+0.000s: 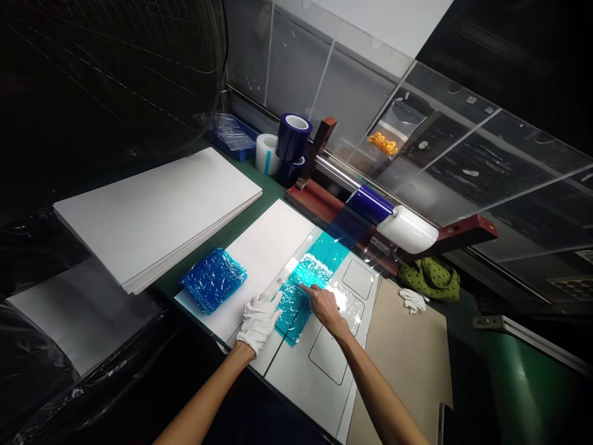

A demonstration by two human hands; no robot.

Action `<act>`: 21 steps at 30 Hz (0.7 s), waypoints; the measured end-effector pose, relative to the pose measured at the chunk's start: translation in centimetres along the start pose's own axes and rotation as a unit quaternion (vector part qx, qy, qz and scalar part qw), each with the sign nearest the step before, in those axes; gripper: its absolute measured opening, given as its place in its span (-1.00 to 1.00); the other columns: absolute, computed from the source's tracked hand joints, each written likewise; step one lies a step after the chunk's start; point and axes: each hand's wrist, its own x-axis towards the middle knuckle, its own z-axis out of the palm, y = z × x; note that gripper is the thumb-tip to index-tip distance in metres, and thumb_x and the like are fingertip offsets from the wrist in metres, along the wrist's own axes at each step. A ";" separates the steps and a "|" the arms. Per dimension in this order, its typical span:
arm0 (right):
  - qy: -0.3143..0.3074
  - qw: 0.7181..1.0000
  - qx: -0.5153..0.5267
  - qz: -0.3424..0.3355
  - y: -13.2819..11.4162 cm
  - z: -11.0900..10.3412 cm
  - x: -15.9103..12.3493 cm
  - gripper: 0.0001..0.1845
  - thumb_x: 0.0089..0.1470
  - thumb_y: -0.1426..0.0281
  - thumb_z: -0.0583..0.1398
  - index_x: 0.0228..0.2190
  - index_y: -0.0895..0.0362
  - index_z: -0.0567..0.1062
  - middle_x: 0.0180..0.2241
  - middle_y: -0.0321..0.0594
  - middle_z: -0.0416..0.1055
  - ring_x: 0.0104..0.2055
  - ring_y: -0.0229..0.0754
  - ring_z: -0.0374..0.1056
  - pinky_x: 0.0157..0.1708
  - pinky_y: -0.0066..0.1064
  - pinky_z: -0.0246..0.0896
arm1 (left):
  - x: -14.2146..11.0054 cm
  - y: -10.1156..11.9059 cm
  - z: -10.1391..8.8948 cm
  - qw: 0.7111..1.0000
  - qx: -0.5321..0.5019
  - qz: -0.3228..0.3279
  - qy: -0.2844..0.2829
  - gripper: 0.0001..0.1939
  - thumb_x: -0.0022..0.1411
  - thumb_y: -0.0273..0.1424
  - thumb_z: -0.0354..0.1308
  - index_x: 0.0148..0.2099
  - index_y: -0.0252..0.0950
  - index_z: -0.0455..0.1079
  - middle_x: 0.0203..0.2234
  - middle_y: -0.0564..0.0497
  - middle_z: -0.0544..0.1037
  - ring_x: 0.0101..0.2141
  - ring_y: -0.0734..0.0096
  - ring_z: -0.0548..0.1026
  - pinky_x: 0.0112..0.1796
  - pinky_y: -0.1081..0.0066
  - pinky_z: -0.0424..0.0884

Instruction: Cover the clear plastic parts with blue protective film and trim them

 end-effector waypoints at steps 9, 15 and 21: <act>0.000 0.994 0.057 0.089 4.2 3.7 -9.7 -0.43 0.14 0.58 -0.10 0.09 -0.12 0.30 -0.26 -0.16 0.47 -0.33 -0.18 0.42 -0.42 -0.47 0.11 | -1.5 -0.2 -2.5 0.969 -0.214 -0.119 0.043 -0.49 0.08 -0.08 0.11 0.03 -0.22 0.37 -0.04 -0.22 0.36 -0.03 0.01 0.29 -0.04 0.13 0.17; 0.035 0.929 0.354 0.098 1.4 7.1 -12.9 -0.53 0.03 0.49 0.03 -0.02 0.05 0.45 -0.28 -0.21 0.54 -0.24 -0.16 0.42 -0.23 -0.42 0.19 | -4.6 -0.8 -2.0 0.862 -0.447 -0.227 -0.078 -0.46 0.06 0.05 0.02 -0.21 -0.32 0.44 -0.32 -0.11 0.54 -0.45 0.42 0.41 -0.50 0.47 0.24; 0.034 0.877 0.471 0.092 -1.3 8.1 -11.9 -0.52 -0.04 0.48 0.05 -0.05 0.10 0.47 -0.39 -0.22 0.53 -0.35 -0.18 0.40 -0.27 -0.39 0.23 | -6.6 0.7 -0.3 0.735 -0.574 -0.322 -0.165 -0.54 -0.05 -0.06 0.21 -0.28 -0.38 0.40 -0.33 -0.23 0.55 -0.58 0.57 0.33 -0.65 0.60 0.01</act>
